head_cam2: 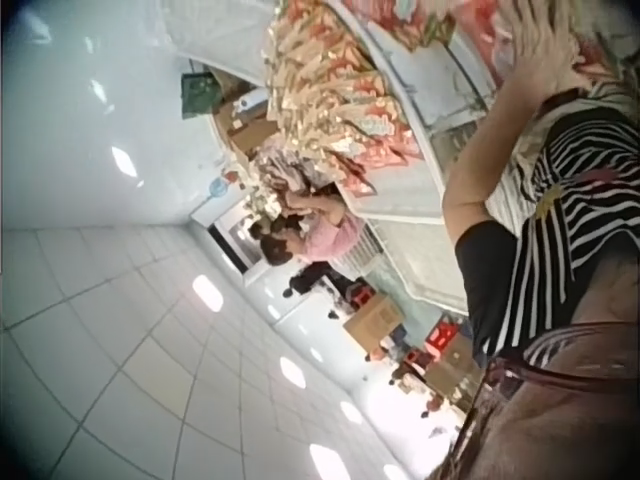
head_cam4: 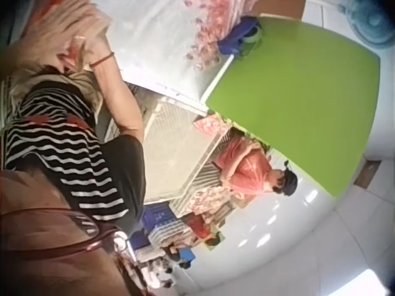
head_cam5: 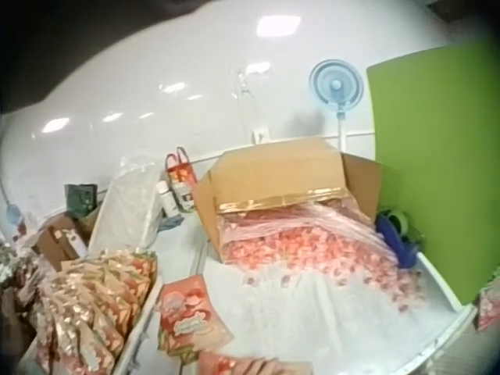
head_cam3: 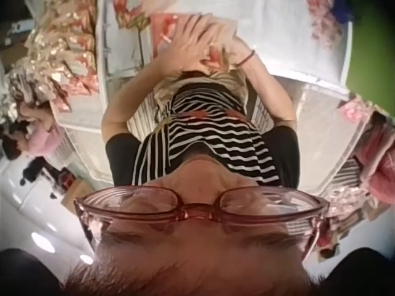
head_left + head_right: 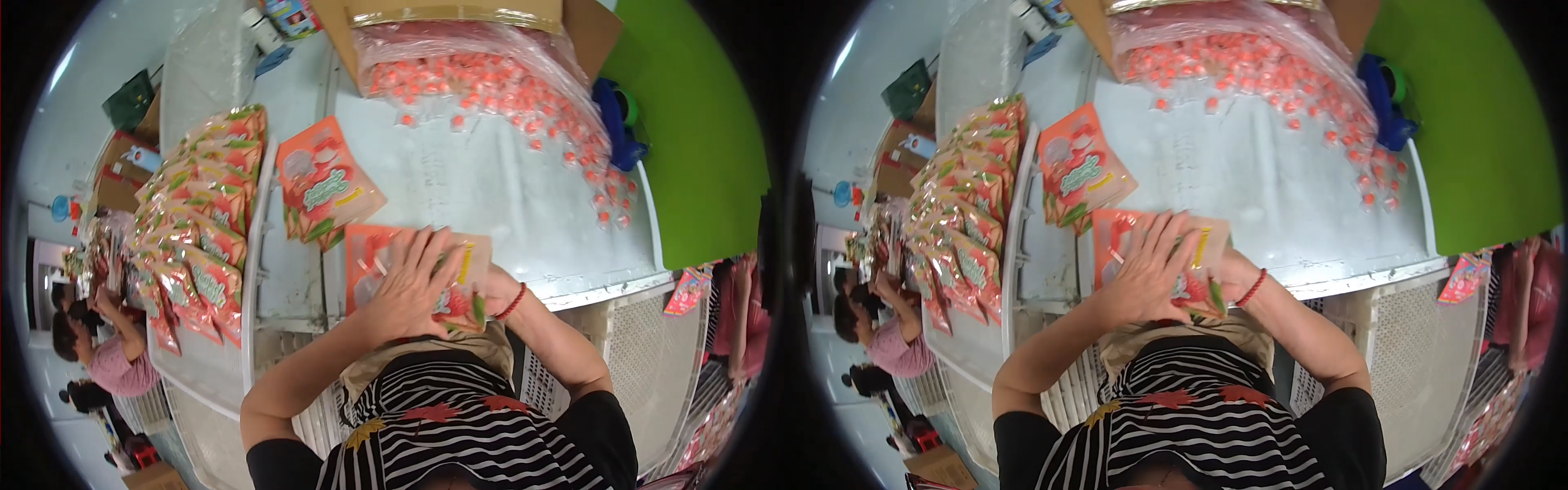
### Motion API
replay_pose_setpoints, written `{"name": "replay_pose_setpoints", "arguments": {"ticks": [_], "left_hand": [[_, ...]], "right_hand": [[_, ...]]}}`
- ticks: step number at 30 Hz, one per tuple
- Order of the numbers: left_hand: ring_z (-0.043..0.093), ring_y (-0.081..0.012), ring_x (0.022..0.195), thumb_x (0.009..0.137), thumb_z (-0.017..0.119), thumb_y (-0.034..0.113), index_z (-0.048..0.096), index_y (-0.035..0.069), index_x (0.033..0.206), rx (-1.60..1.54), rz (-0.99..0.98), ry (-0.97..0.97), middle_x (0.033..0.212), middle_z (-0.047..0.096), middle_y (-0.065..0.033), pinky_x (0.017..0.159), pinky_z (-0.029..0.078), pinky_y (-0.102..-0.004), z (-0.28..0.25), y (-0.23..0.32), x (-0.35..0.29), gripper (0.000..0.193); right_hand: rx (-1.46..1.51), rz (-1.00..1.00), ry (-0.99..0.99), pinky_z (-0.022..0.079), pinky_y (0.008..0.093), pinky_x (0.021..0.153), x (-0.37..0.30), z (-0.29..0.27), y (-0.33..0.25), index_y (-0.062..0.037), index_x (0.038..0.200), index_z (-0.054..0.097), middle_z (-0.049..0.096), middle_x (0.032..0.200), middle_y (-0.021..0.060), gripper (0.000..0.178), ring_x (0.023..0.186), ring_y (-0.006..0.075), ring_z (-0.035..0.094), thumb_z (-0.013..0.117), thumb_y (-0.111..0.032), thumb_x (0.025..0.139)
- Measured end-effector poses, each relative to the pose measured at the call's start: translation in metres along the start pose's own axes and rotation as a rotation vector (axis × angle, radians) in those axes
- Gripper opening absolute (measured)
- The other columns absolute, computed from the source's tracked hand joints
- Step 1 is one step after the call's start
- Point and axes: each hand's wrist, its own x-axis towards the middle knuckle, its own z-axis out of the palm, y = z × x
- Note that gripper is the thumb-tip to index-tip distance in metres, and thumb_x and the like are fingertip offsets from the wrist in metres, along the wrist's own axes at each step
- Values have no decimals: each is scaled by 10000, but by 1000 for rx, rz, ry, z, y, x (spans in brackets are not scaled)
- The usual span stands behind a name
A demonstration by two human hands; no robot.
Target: Packing individual gummy candies into branded pouches.
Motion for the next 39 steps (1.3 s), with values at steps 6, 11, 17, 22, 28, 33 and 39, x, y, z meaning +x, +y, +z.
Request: {"name": "replay_pose_setpoints", "arguments": {"ticks": [6, 11, 17, 22, 28, 33, 39], "left_hand": [[386, -377, 1237, 563, 788, 382, 425, -1, 1274, 5, -35, 147, 1243, 452, -185, 1031, 264, -527, 12, -18, 9, 885], [560, -318, 953, 629, 786, 290, 486, 28, 1239, -43, -204, 282, 1054, 565, -131, 853, 435, -406, 17, -41, -5, 728], [567, -336, 1043, 549, 835, 193, 373, 45, 1332, -167, -441, 298, 1174, 557, -171, 820, 471, -429, 11, -34, -31, 920], [541, -364, 1068, 553, 832, 193, 373, 12, 1329, -99, -491, 304, 1192, 532, -192, 854, 441, -437, 10, -20, -54, 920], [530, -363, 1059, 578, 815, 187, 380, 4, 1317, 12, -638, 353, 1186, 527, -189, 874, 422, -434, 12, -14, -78, 876], [535, -375, 1040, 585, 818, 177, 387, 2, 1311, -59, -621, 400, 1175, 531, -184, 880, 422, -435, 14, -19, -69, 863], [550, -370, 1064, 617, 826, 125, 325, 0, 1362, -112, -661, 455, 1203, 531, -199, 902, 452, -409, 12, -21, -80, 906]], "right_hand": [[112, -55, -21, 540, 300, 791, 16, -11, -4, -42, 1178, 515, 590, 1090, 73, 304, 976, 158, 605, 610, -86, 893], [-896, -105, -143, 509, 268, 748, 16, -11, -56, -21, 1032, 619, 631, 936, 34, 209, 859, 114, 602, 532, -191, 947], [-1724, -724, 842, 489, 396, 824, 82, -104, -168, -56, 1145, 607, 656, 1066, 139, 389, 950, 292, 634, 598, -337, 876], [-2053, -772, 1200, 271, 600, 1004, 159, -112, -218, -98, 1256, 526, 370, 1414, 187, 615, 1282, 406, 329, 585, -523, 815], [-2221, -648, 1090, 277, 547, 985, 190, -91, -136, -87, 1210, 540, 431, 1321, 157, 579, 1231, 373, 368, 584, -507, 814], [-2202, -747, 755, 292, 530, 968, 134, -79, -86, -96, 1216, 539, 433, 1311, 143, 465, 1184, 357, 404, 601, -370, 846], [-1652, -975, 556, 416, 394, 945, 82, -96, -120, -58, 1188, 569, 577, 1177, 140, 329, 1069, 298, 557, 470, -260, 948]]}}
